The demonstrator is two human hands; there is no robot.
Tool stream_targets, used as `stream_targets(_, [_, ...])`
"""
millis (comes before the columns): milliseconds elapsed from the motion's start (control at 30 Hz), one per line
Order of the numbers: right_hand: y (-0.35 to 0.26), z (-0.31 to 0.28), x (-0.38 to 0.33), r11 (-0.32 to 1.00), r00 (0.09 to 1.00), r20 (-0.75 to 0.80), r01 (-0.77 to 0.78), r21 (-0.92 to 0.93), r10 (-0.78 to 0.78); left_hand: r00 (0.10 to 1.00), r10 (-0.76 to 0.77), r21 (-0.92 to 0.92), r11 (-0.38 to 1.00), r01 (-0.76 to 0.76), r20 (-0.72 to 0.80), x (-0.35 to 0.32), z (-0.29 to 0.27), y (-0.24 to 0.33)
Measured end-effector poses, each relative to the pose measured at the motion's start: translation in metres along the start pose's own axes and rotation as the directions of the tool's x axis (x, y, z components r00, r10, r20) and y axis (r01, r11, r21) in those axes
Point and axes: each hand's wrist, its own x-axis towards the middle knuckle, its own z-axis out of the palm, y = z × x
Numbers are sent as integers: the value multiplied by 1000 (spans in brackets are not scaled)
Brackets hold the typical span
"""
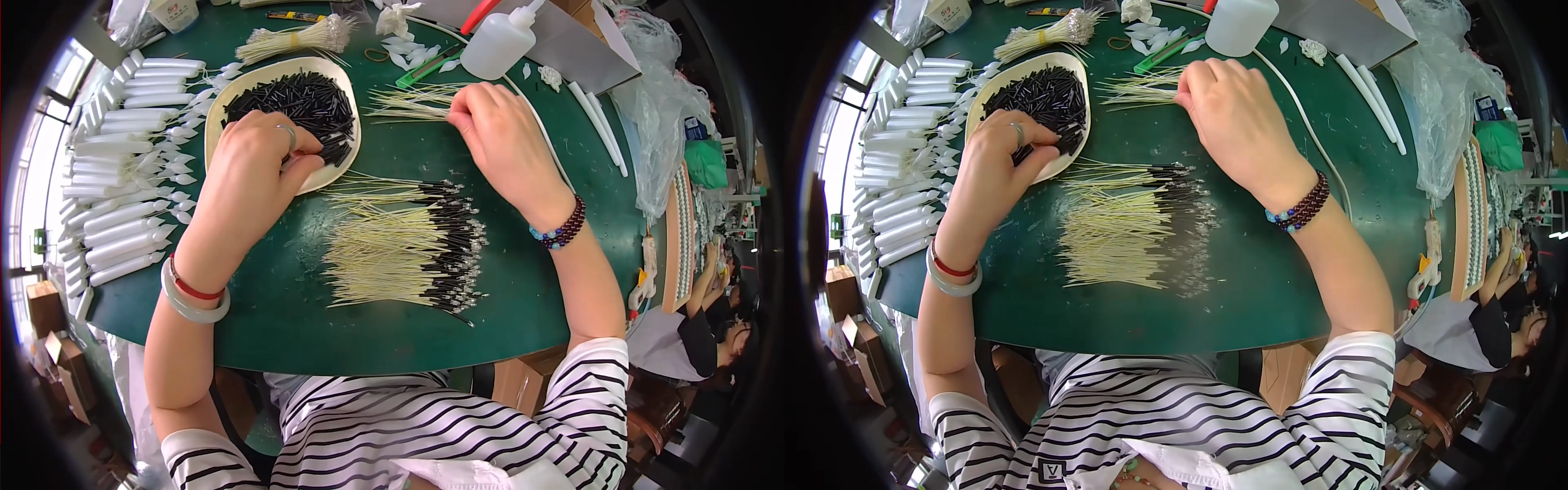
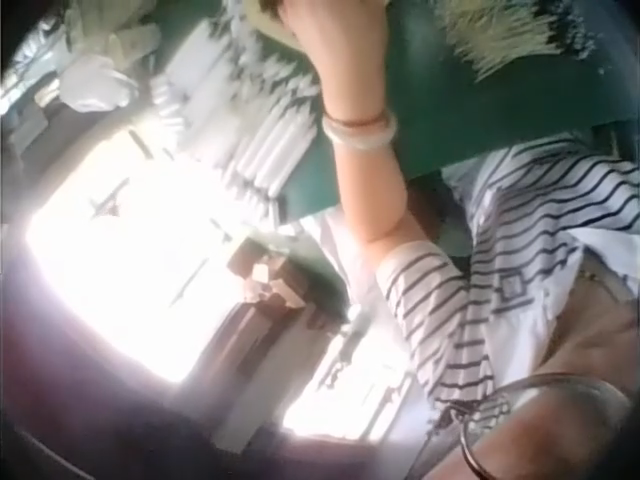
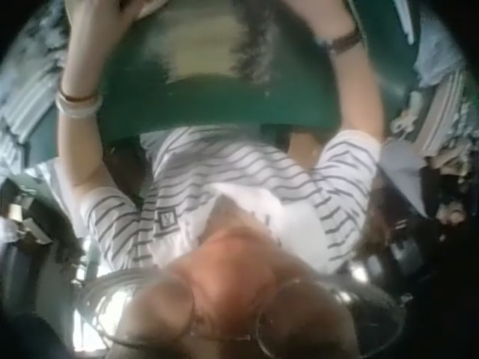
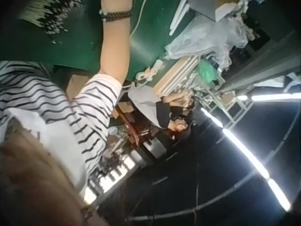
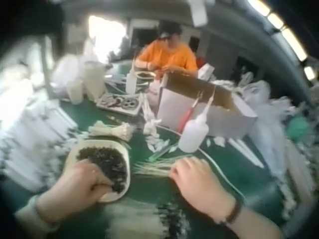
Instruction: The person assembles electronic components by manually attaching small black sleeves to wire pieces at a workbench.
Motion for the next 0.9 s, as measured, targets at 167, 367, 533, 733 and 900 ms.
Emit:
stream_targets(167, [5, 4, -4, 989, 994, -28, 102, -109, -106, 999, 27, 73, 997, -28, 20, 6, 5, 5])
stream_targets(367, [16, -4, -12, 995, 993, 104, -59, 79, 50, 1000, -2, 90, 996, 0, 19, 6, 4, 8])
stream_targets(533, [14, -11, -11, 986, 998, -9, -55, 159, 57, 996, -15, 59, 998, 20, -84, 6, -1, 12])
stream_targets(733, [17, -14, -13, 989, 999, -35, 0, 147, 5, 979, -7, -97, 995, -13, -206, 7, 0, 20])
stream_targets(900, [12, -26, -10, 877, 980, -9, -174, 447, 199, 979, 73, -30, 996, -80, -189, 8, 1, 21])
